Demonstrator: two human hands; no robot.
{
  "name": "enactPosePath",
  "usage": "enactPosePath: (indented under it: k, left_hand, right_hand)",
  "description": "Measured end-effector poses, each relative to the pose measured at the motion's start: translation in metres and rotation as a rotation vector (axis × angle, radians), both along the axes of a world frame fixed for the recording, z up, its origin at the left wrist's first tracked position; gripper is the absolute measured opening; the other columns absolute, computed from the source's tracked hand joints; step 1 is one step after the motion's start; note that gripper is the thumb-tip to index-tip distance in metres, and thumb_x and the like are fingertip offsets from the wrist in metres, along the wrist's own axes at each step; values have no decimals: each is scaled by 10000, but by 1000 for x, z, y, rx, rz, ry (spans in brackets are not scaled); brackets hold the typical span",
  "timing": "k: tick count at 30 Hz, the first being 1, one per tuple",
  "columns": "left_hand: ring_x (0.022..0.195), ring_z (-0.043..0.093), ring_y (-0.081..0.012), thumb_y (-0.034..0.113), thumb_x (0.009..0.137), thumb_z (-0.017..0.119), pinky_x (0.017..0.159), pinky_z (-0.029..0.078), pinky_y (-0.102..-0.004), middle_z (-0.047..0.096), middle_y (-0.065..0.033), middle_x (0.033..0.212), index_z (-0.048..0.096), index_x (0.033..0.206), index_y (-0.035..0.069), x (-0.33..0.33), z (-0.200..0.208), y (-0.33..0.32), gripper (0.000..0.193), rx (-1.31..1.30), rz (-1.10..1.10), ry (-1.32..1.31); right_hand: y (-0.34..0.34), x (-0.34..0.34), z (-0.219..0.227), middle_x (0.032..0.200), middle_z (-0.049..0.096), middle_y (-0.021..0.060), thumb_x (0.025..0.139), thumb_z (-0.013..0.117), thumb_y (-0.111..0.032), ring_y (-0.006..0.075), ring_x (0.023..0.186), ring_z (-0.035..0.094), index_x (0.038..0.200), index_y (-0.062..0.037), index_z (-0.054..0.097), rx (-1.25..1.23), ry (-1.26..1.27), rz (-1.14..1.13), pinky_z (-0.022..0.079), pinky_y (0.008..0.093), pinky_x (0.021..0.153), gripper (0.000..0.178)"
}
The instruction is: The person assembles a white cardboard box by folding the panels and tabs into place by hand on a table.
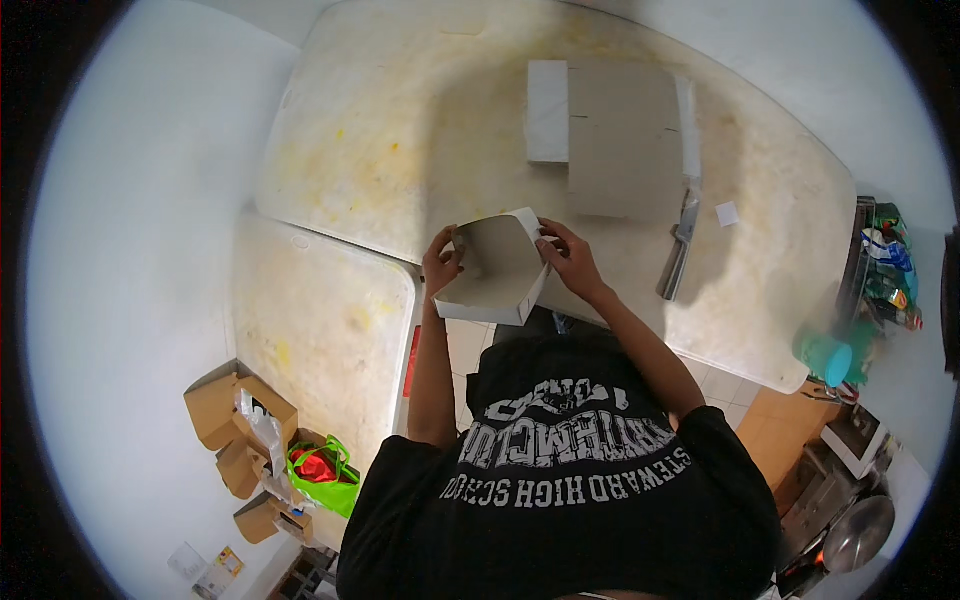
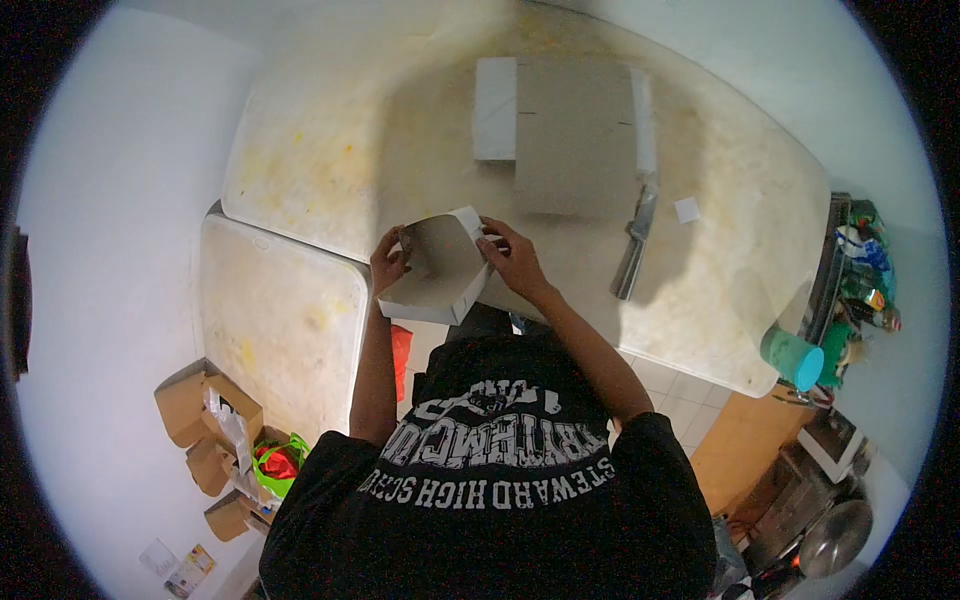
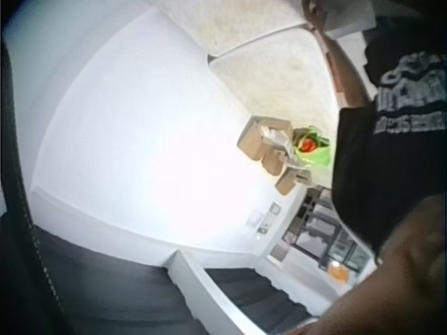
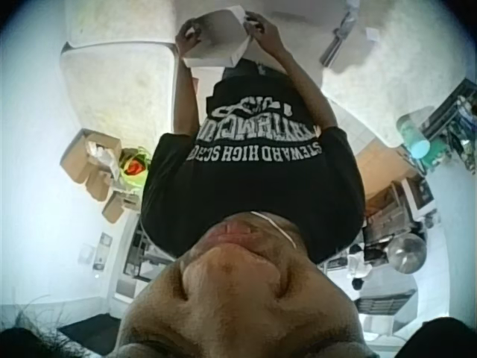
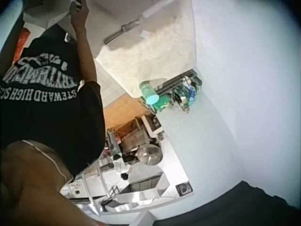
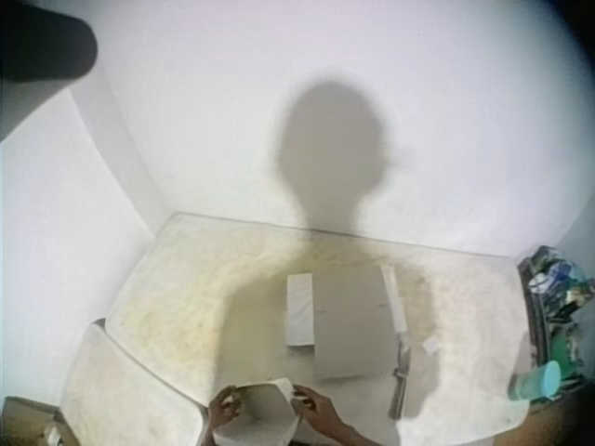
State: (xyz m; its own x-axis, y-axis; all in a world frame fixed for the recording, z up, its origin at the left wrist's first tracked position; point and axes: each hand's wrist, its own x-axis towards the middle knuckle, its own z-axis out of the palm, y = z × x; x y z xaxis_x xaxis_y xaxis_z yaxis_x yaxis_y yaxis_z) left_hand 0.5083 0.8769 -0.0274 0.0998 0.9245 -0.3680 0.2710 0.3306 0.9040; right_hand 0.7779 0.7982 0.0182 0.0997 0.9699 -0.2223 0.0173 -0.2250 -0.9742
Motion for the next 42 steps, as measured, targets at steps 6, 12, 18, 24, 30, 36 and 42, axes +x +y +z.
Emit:
enactPosePath:
  k: [6, 12, 18, 24, 30, 36, 42]
  left_hand:
    - [713, 694, -151, 91, 868, 696, 510, 539, -264, 634, -110, 1248, 588, 1299, 97, -2, 1, -8, 444, -10, 35, -27]
    - [705, 723, -231, 51, 810, 712, 539, 593, -323, 664, -195, 1073, 589, 1228, 12, 36, 27, -10, 437, 229, 72, 277]
    - [803, 725, -246, 85, 890, 694, 548, 605, -332, 672, -179, 1085, 548, 1257, -36, 49, 9, -27, 412, -7, 167, 21]
    - [945, 691, -313, 81, 844, 694, 803, 575, -423, 644, -97, 1192, 598, 1244, 96, 57, 48, -31, 411, 63, -246, 501]
    - [1082, 620, -279, 137, 825, 699, 855, 531, -420, 559, -26, 1261, 703, 1082, 207, 52, 71, -38, 267, 413, -601, 614]
    - [1047, 591, -219, 170, 831, 664, 872, 496, -420, 527, 4, 1288, 759, 859, 212, 61, 64, -36, 107, 686, -693, 766]
    - [1010, 620, -232, 241, 889, 641, 914, 447, -422, 637, -9, 1134, 729, 945, 205, 68, 36, -34, 110, 658, -925, 795]
  right_hand:
    - [12, 8, -5, 1170, 673, 146, 952, 628, -243, 226, 962, 670, 1342, -58, 551, -35, -94, 46, 550, 361, 829, 438]
    - [55, 62, -16, 1170, 678, 98, 978, 581, -185, 209, 1019, 656, 1309, -91, 589, 90, -170, -109, 528, 358, 873, 344]
    - [76, 34, 110, 1134, 675, 98, 905, 658, -161, 287, 1057, 632, 1212, -106, 645, 482, -599, 85, 477, 420, 960, 312]
    - [-5, -21, 92, 1057, 683, 68, 835, 692, -196, 252, 1119, 590, 1060, -100, 698, 510, -921, 547, 348, 444, 1088, 245]
    - [-21, -7, 49, 971, 700, 45, 786, 663, -145, 236, 1165, 570, 950, -126, 726, 637, -1287, 520, 214, 498, 1178, 176]
    - [-3, 18, 59, 933, 712, 54, 801, 616, -91, 241, 1178, 579, 902, -122, 731, 483, -1463, 644, 153, 515, 1211, 156]
    - [-15, 5, 66, 972, 712, 116, 782, 632, -52, 282, 1194, 586, 913, -56, 712, 455, -1580, 604, 198, 483, 1209, 153]
